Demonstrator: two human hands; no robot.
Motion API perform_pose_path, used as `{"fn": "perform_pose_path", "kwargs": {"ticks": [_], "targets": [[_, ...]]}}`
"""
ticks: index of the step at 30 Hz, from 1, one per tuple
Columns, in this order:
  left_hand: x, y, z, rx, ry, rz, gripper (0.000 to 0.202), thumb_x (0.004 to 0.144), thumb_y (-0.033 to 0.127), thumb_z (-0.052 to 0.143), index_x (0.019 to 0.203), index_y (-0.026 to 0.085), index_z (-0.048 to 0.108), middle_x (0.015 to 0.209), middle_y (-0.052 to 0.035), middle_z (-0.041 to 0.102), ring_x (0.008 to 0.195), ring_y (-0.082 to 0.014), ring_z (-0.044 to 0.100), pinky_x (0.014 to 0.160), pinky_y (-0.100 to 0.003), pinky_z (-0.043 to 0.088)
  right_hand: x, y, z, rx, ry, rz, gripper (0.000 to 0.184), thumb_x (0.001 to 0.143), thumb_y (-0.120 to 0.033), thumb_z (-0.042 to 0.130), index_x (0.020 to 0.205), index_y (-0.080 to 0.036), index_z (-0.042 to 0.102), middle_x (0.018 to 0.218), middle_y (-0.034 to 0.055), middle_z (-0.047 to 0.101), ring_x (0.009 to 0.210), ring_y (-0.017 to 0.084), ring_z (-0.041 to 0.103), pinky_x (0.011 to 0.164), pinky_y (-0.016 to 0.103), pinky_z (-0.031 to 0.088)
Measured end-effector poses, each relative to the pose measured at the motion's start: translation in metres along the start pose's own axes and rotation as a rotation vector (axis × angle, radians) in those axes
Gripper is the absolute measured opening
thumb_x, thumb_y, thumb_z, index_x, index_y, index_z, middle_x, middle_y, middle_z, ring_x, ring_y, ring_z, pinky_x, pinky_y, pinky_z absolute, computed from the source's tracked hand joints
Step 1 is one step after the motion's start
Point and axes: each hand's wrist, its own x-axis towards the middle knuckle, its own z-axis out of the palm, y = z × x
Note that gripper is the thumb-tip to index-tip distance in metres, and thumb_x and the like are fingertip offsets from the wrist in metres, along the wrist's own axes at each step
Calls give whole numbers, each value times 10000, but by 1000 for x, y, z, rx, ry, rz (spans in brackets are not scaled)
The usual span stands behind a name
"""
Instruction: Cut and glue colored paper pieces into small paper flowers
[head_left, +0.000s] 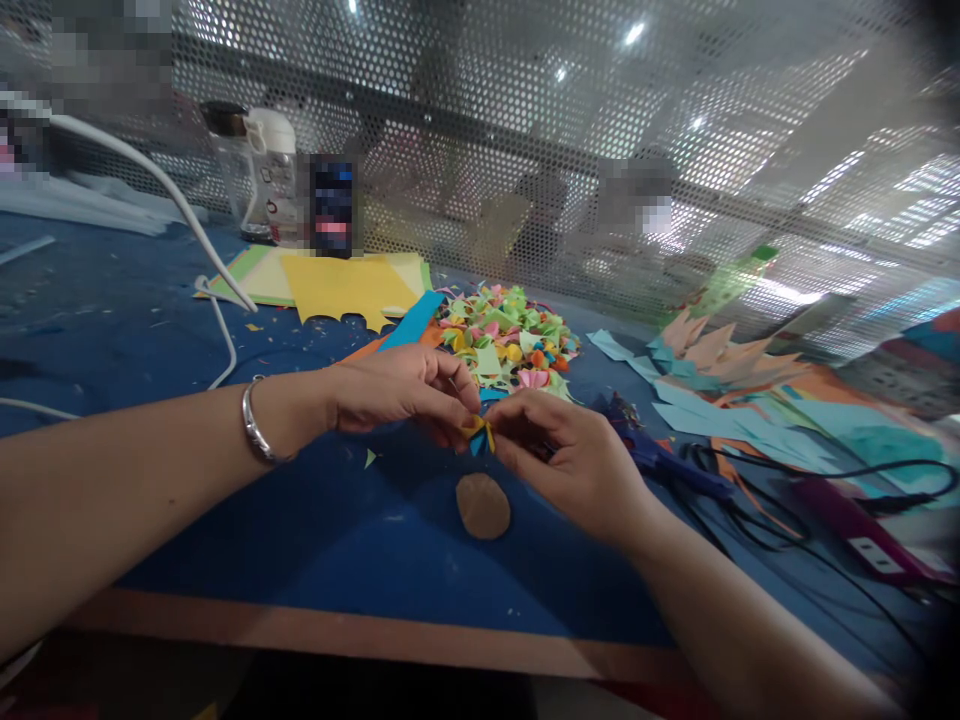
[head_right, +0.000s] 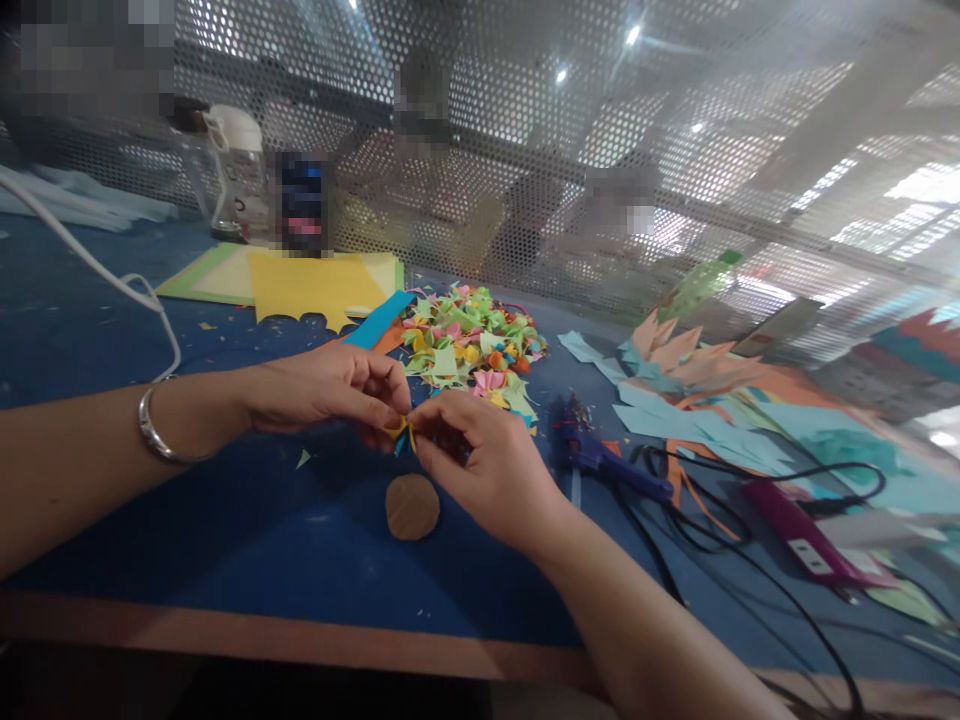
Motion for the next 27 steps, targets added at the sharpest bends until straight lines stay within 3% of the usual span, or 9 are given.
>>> {"fn": "perform_pose_path", "kwargs": {"ticks": [6,9,15,21,27], "targets": [[-1,2,-2,-2,-88,-97,189,684,145,733,824,166,607,709,-8,718,653,-132,686,669,-267,511,-3,-2,1,59,-81,-1,190,885,-175,595,1067,-219,627,847,14,685,694,126,615,621,242,487],[0,2,-3,3,-113,-108,182,685,142,735,814,171,610,717,-11,718,667,-134,689,666,-265,509,-3,-2,0,53,-140,-15,185,891,-171,584,1063,-225,624,874,16,684,700,124,608,632,247,486],[2,0,-2,-23,-60,-116,214,736,231,763,851,161,597,680,11,681,629,-116,668,642,-252,467,-1,-1,-1,52,-142,11,128,856,-144,591,962,-216,588,808,-14,626,647,102,558,607,228,464],[1,-2,2,-19,-69,-124,120,780,184,690,833,163,584,642,27,656,591,-105,653,603,-236,449,-2,-2,-1,100,-169,26,115,849,-146,589,947,-205,576,775,-19,595,644,103,541,605,229,453],[1,-1,8,-4,-32,-111,125,778,195,682,836,167,575,612,22,629,562,-104,619,564,-238,428,-2,-1,-1,106,-218,27,140,850,-147,593,979,-198,610,840,13,654,694,123,572,648,256,473]]}}
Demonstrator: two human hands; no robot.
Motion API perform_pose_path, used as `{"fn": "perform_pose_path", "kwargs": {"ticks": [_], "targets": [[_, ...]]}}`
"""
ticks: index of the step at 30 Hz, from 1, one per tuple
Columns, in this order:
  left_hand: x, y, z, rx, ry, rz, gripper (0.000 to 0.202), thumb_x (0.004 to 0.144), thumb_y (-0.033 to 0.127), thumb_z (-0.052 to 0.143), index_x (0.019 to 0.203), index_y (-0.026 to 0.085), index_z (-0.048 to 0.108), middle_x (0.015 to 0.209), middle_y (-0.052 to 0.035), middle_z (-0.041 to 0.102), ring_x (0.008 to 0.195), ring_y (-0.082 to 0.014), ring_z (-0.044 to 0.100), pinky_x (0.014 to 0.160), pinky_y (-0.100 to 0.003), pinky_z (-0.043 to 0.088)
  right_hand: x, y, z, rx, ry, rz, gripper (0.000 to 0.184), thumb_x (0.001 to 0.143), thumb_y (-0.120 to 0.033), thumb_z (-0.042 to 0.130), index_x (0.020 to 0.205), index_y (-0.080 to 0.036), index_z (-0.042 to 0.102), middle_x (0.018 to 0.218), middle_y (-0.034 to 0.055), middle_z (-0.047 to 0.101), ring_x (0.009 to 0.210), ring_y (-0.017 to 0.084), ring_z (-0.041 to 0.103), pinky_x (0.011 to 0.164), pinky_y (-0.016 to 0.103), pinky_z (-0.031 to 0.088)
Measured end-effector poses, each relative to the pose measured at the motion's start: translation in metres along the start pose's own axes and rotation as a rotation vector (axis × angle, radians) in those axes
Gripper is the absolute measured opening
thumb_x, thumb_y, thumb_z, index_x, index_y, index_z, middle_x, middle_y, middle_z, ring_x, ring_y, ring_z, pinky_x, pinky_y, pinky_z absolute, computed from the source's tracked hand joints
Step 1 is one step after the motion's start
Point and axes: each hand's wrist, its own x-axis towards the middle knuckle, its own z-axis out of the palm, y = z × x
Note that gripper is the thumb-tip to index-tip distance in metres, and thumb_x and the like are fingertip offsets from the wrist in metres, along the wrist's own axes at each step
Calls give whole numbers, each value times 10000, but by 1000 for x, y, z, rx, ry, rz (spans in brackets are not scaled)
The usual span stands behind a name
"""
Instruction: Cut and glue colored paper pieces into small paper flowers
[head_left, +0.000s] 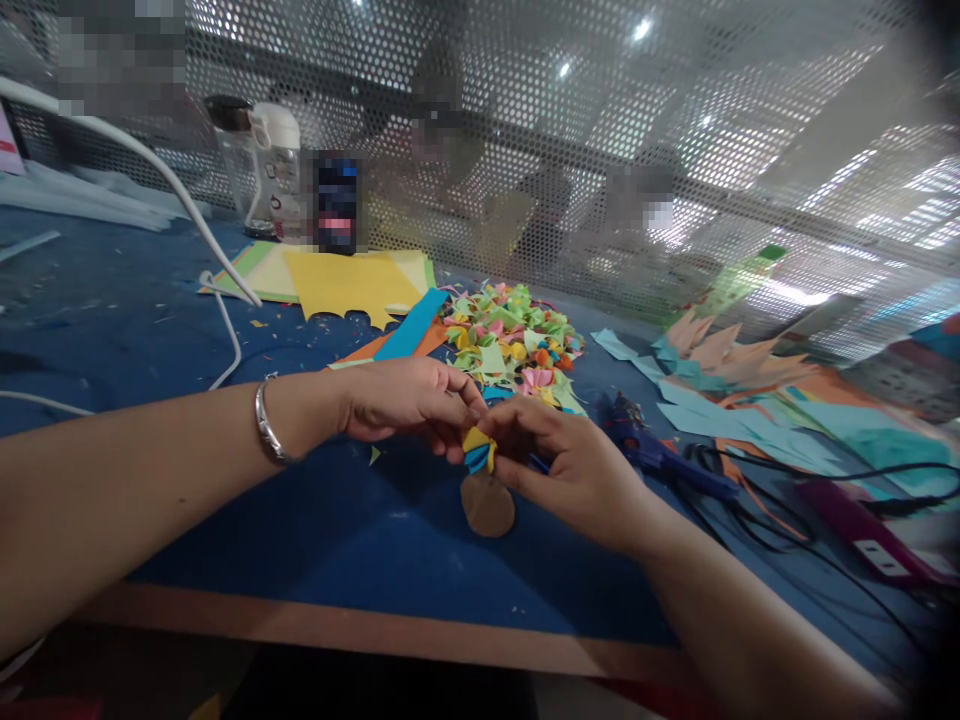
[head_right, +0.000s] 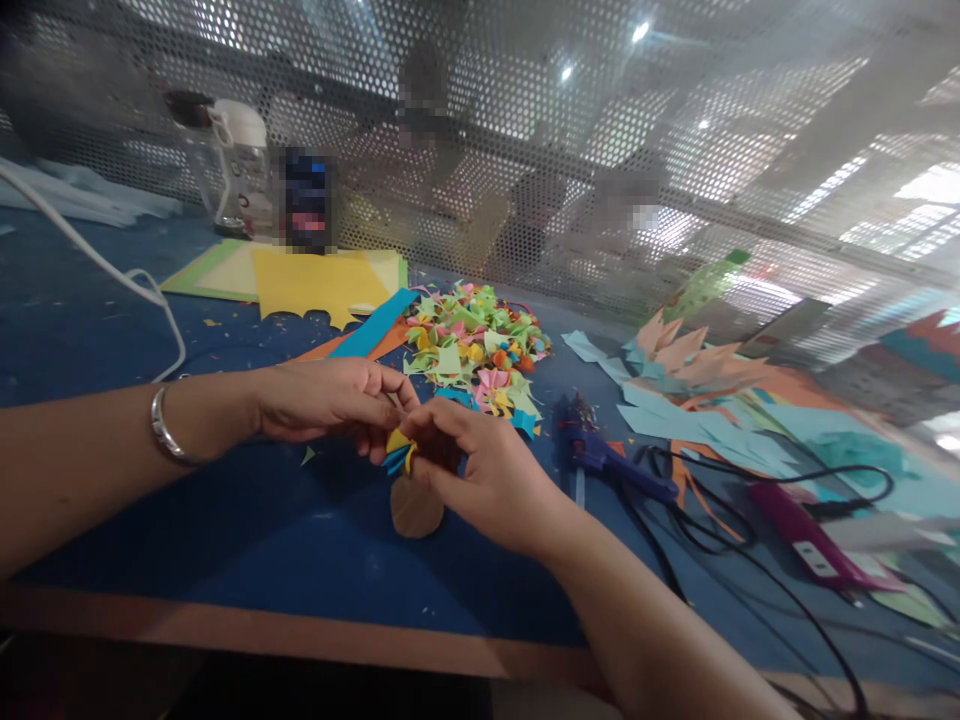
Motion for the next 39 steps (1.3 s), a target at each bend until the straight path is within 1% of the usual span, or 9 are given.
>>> {"fn": "perform_pose_path", "kwargs": {"ticks": [2,5,7,10,12,14,23,27,39], "targets": [[0,0,3,28,79,41,132,798,225,672,850,168,566,606,22,619,568,-105,611,562,-236,421,1,0,0,6,32,12,121,849,-166,596,964,-199,611,819,10,653,685,125,582,635,254,480],[-1,0,4,115,218,153,157,815,270,667,884,166,572,685,7,635,599,-108,607,575,-243,428,2,0,0,-2,100,44,92,835,-193,604,927,-198,607,756,-8,628,635,115,565,593,244,475],[-3,0,3,173,258,219,185,813,298,676,905,165,588,759,-11,646,647,-122,612,613,-260,451,3,-1,-1,-19,144,57,90,822,-201,606,912,-198,608,722,-18,614,610,111,548,575,240,467],[-6,0,-1,222,220,282,267,787,338,720,957,165,609,871,-34,657,801,-151,634,741,-287,488,4,-1,-2,-28,182,70,88,812,-207,598,898,-195,614,702,-19,612,600,111,544,564,241,456],[-7,1,-4,225,163,284,338,754,335,759,1003,165,608,951,-47,659,897,-164,641,816,-301,495,5,-1,-3,-19,185,74,80,812,-213,595,887,-194,616,710,-12,623,607,114,551,560,242,449],[-7,1,-5,213,117,265,386,729,313,783,1034,167,599,991,-54,656,927,-169,648,841,-310,503,5,-1,-4,-15,177,81,73,813,-218,597,879,-192,618,717,-8,629,610,115,553,555,243,442],[-6,1,-7,177,92,250,399,709,237,795,1040,161,584,971,-52,653,869,-157,654,828,-331,523,5,-1,-3,-29,171,99,84,807,-233,618,883,-198,623,703,-6,643,604,120,562,543,238,448],[-4,-1,-8,184,71,261,431,711,265,808,1058,166,573,990,-58,656,870,-163,660,836,-350,525,5,0,-3,-24,165,99,78,806,-233,622,878,-203,625,707,-6,647,603,120,568,539,237,447],[-5,0,-8,153,87,248,388,727,215,786,1046,157,573,963,-39,642,829,-134,648,832,-329,521,4,-1,-3,3,159,107,116,802,-225,610,911,-192,630,734,2,650,617,124,568,571,257,461]]}}
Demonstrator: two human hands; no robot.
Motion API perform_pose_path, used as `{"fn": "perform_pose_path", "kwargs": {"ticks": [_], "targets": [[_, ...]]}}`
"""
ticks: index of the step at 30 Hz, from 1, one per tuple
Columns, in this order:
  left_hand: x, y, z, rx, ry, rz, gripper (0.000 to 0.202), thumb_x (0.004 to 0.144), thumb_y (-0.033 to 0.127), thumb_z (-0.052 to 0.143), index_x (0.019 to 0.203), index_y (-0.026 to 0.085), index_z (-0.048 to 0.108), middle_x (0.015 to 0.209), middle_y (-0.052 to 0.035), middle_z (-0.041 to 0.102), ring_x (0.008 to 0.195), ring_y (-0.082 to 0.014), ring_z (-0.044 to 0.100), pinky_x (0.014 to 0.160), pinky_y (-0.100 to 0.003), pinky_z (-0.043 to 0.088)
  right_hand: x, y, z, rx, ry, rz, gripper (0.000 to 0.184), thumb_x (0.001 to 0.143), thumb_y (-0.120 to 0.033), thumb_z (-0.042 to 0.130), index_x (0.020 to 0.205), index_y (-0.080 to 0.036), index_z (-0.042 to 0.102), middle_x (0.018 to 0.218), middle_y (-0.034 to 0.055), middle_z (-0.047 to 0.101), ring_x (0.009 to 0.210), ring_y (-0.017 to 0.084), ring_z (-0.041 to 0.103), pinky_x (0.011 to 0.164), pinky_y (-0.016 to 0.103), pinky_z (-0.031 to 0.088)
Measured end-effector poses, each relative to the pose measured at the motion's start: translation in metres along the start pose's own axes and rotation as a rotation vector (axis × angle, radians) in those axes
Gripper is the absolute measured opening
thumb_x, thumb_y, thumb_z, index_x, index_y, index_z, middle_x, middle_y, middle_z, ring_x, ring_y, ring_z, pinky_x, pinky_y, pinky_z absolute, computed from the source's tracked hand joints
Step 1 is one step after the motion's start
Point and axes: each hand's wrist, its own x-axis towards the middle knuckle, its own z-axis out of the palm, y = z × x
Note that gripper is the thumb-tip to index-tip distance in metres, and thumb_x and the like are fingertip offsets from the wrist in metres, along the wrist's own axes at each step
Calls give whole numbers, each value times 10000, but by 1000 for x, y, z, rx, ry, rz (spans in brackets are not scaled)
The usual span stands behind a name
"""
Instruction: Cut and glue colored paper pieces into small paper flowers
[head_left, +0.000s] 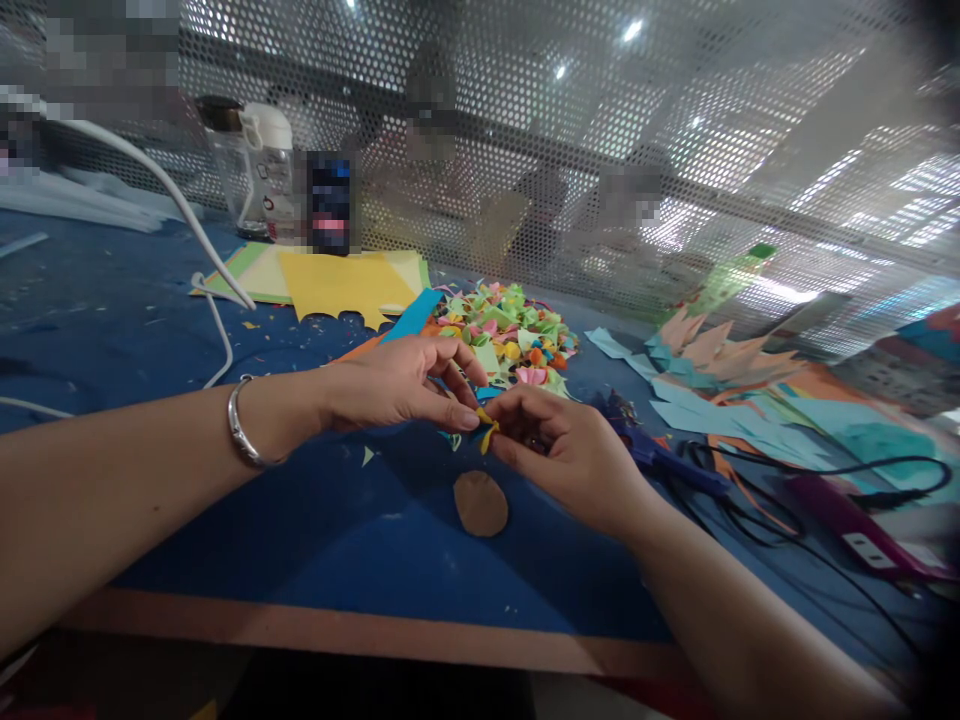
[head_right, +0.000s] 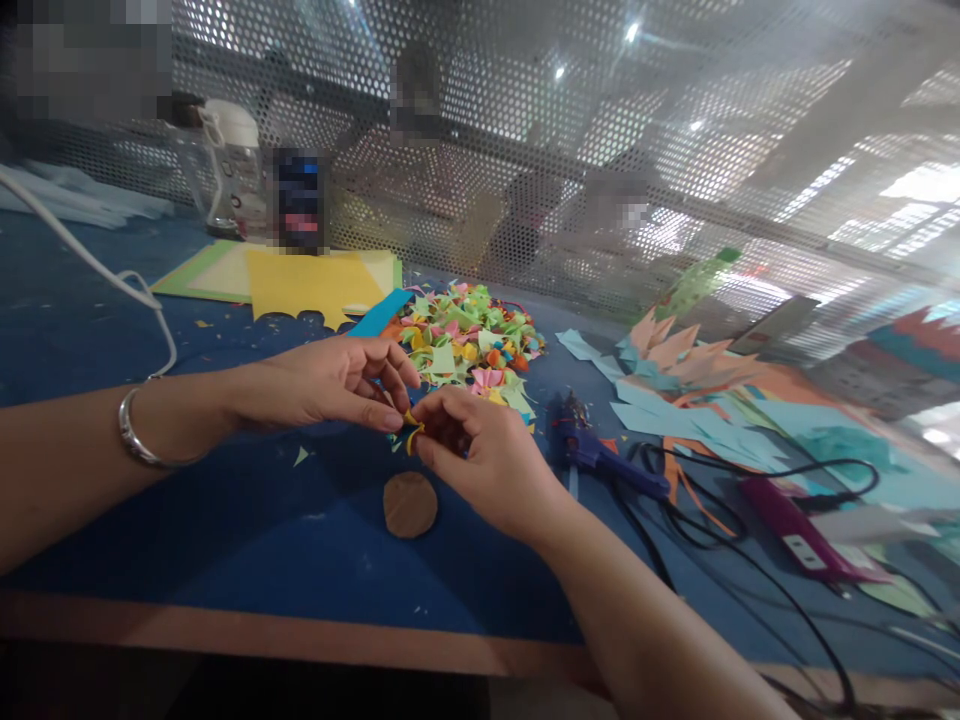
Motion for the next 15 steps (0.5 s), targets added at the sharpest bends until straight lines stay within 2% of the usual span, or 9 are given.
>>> {"fn": "perform_pose_path", "kwargs": {"ticks": [3,6,11,15], "targets": [[1,0,0,12,10,5,343,730,176,759,1021,151,580,962,-41,638,821,-128,642,806,-313,531,0,0,0,0,4,-9,103,805,-215,603,902,-192,628,709,-10,629,594,115,549,560,249,454],[1,-2,-1,78,14,65,319,741,192,748,1012,159,584,997,-45,644,803,-120,643,774,-295,537,1,1,0,-5,2,-11,101,808,-210,598,903,-191,625,698,-16,617,582,111,538,554,245,447],[-2,-3,3,357,90,201,140,790,218,681,912,189,617,900,6,661,728,-100,640,658,-233,500,2,2,-1,-38,22,-28,98,810,-202,587,903,-194,617,696,-19,606,592,115,538,560,244,437],[-7,1,10,514,128,317,78,784,136,609,844,183,629,863,14,640,747,-108,647,689,-247,518,1,0,-2,-63,18,-52,47,811,-185,578,851,-199,599,661,-33,566,572,106,508,535,232,405]]}}
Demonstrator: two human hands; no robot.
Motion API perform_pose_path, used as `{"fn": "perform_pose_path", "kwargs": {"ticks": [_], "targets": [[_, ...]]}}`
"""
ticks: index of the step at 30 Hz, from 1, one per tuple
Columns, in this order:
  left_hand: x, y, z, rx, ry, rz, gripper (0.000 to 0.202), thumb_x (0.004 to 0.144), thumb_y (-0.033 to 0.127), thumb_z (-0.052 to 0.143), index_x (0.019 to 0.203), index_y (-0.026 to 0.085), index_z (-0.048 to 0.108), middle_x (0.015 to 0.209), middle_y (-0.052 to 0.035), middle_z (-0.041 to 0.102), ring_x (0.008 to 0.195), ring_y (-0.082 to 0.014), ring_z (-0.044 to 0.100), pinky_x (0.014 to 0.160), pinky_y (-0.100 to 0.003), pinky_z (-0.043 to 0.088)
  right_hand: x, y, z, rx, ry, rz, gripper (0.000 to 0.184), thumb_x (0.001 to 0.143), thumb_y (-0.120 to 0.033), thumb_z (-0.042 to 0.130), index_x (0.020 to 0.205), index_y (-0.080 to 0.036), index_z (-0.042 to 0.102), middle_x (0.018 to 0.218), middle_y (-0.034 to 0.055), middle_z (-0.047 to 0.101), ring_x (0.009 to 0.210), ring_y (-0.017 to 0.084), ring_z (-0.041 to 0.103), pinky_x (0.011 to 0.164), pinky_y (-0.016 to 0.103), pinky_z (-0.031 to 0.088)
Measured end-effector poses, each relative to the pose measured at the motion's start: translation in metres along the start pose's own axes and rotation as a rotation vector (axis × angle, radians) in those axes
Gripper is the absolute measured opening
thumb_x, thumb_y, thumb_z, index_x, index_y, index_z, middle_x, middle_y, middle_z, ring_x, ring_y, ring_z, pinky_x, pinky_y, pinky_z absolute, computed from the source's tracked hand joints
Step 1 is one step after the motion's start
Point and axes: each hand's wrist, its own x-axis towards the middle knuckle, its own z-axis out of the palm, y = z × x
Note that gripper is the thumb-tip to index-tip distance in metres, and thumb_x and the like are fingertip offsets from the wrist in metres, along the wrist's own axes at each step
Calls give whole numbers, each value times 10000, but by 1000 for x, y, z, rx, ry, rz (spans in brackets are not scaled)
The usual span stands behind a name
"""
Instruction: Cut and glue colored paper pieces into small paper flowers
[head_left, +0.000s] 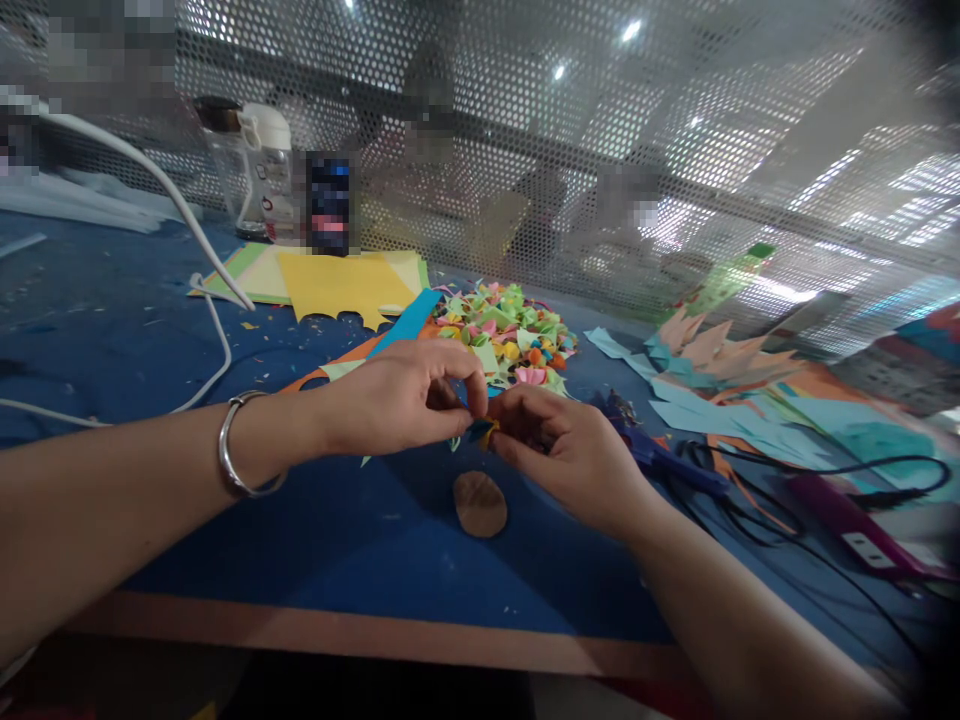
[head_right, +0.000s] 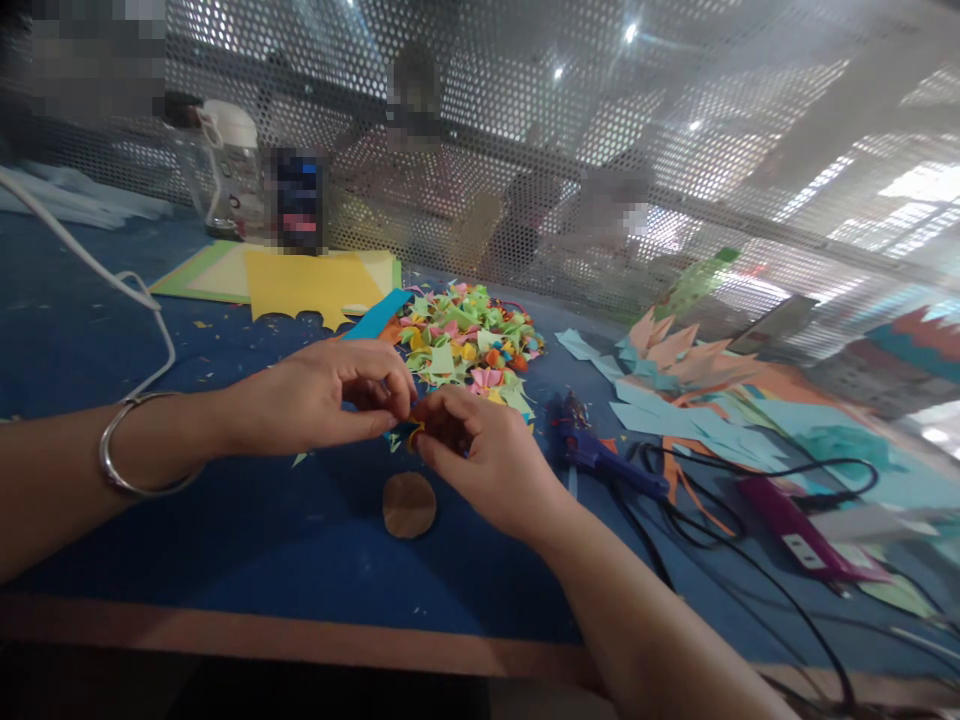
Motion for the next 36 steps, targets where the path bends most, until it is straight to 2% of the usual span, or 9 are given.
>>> {"fn": "perform_pose_path", "kwargs": {"ticks": [10,22,27,31,36], "targets": [[-3,7,1,165,12,133,168,750,37,564,824,165,644,916,-24,617,837,-134,628,730,-262,519,1,-1,0,-17,-2,-13,79,786,-148,560,840,-190,601,657,-38,566,575,101,508,539,229,397],[-4,8,4,270,42,167,149,771,72,562,818,159,673,927,-45,626,877,-162,628,806,-308,514,0,-1,0,-47,11,-10,46,809,-184,572,834,-200,607,654,-36,564,569,106,503,529,230,393],[-5,10,4,300,50,161,117,779,105,577,824,156,672,921,-49,632,865,-164,631,798,-312,518,1,1,0,-57,27,3,51,814,-203,577,850,-198,613,666,-27,586,585,117,527,546,238,412],[-3,10,1,251,1,92,83,801,175,604,865,160,654,918,-39,621,809,-143,629,737,-283,529,0,2,-1,-56,43,-6,63,811,-198,583,862,-197,621,676,-29,587,594,116,529,556,237,417],[-2,7,-3,219,-51,66,129,800,241,652,906,169,640,926,-27,631,813,-142,634,762,-296,544,0,2,-2,-44,42,-8,75,812,-188,585,875,-200,625,693,-26,606,600,116,540,560,236,425]]}}
